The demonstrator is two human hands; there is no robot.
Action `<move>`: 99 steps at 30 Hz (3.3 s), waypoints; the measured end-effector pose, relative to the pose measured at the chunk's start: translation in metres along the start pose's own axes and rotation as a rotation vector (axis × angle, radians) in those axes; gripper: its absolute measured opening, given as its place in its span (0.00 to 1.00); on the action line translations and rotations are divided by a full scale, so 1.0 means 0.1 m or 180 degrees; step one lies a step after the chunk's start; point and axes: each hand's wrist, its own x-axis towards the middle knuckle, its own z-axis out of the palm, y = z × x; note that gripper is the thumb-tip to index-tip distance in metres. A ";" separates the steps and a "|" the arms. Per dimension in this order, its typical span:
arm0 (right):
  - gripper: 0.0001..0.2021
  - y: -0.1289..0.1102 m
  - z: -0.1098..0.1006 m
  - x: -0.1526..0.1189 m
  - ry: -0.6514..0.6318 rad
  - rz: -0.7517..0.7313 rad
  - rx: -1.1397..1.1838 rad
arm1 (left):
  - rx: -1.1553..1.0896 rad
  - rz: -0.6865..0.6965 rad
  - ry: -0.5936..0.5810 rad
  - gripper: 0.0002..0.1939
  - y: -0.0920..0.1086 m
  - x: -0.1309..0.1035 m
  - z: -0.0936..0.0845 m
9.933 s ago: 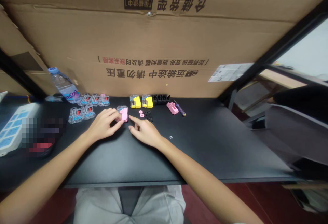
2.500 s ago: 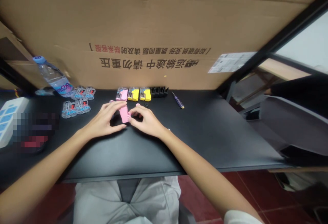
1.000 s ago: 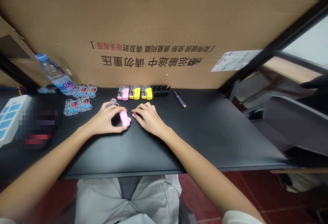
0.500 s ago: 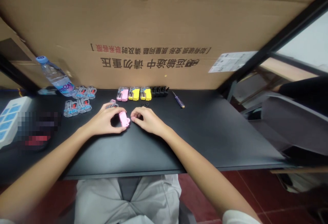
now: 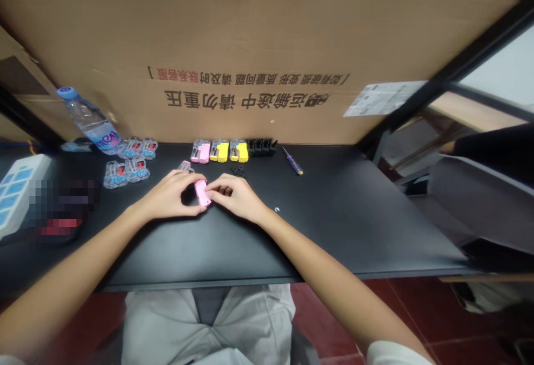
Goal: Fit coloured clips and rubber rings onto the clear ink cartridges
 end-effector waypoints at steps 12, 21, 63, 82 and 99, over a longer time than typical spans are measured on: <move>0.17 0.01 0.09 0.03 -0.0186 0.0815 0.1172 | 0.0160 0.0336 0.0231 0.33 -0.03 -0.01 0.05; 0.17 -0.04 0.01 0.03 0.0178 0.0620 0.1215 | 0.0063 0.0315 0.0286 0.34 0.00 -0.02 -0.01; 0.20 -0.06 -0.01 0.02 0.0259 0.1019 0.1829 | 0.0362 -0.1258 -0.0056 0.29 -0.17 -0.04 -0.19; 0.23 -0.05 0.03 0.04 0.0453 0.0969 0.1678 | -0.2706 -0.0946 0.0102 0.23 -0.07 0.08 0.17; 0.24 0.01 0.04 0.03 0.0291 0.1004 0.1802 | -0.2925 -0.0918 -0.0156 0.24 -0.15 0.06 0.21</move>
